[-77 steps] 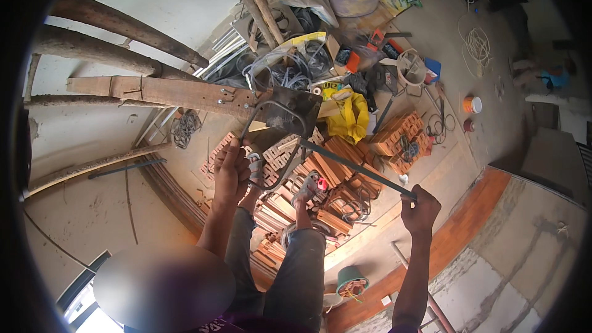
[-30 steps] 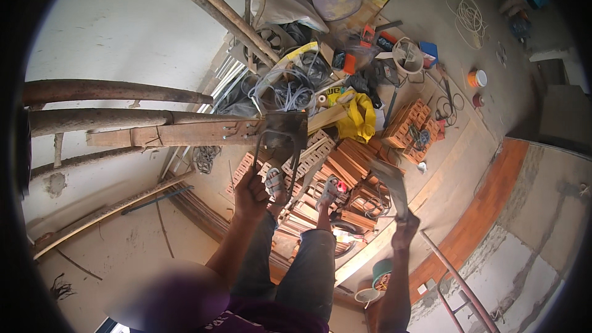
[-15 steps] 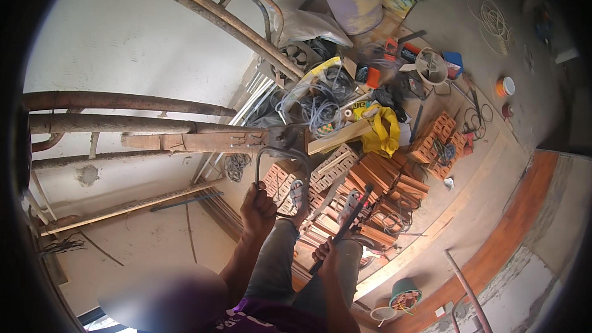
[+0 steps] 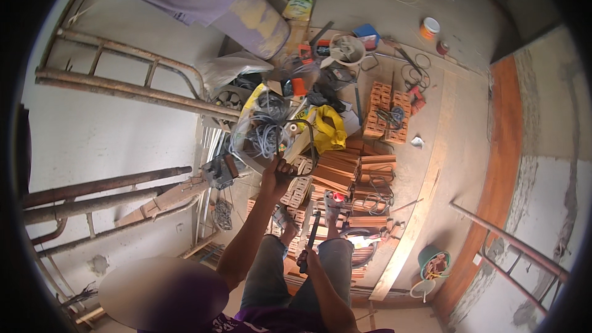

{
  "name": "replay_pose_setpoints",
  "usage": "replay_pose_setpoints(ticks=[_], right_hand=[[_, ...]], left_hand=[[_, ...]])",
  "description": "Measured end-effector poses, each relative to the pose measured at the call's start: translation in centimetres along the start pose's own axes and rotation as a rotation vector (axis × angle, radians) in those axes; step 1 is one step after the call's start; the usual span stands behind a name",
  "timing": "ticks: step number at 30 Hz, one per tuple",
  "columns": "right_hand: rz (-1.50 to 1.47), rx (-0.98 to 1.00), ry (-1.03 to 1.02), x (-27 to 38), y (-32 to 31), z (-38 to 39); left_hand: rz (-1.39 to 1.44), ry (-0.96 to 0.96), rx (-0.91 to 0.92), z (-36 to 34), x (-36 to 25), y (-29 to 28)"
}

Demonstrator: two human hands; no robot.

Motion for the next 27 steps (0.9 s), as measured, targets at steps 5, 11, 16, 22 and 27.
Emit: replay_pose_setpoints(ticks=[5, 11, 16, 22, 27], right_hand=[[0.597, -0.358, -0.279, 0.7, -2.4, -2.2], [1.368, -0.599, -0.57, 5.7, -4.6, -9.8], [1.605, -0.588, -0.758, 14.2, -8.9, -20.0], [1.907, -0.702, -0.776, 19.8, -16.7, -28.3], [1.444, -0.862, -0.933, 23.2, -13.4, -30.3]], left_hand=[[-0.127, -0.093, -0.026, -5.2, 5.3, -4.4], [-0.938, -0.15, -0.016, -7.9, 9.3, -9.8], [-1.314, 0.032, 0.129, -9.4, 8.7, -15.6], [-1.128, 0.074, -0.018, -12.3, 4.6, -25.1], [-0.553, -0.144, -0.049, -11.8, 3.9, -29.8]])
Point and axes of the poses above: each hand's wrist, its own z-axis away from the middle knuckle, its own y-axis out of the palm, x = y × z, the point moved 4 cm from there along -z, towards the middle knuckle
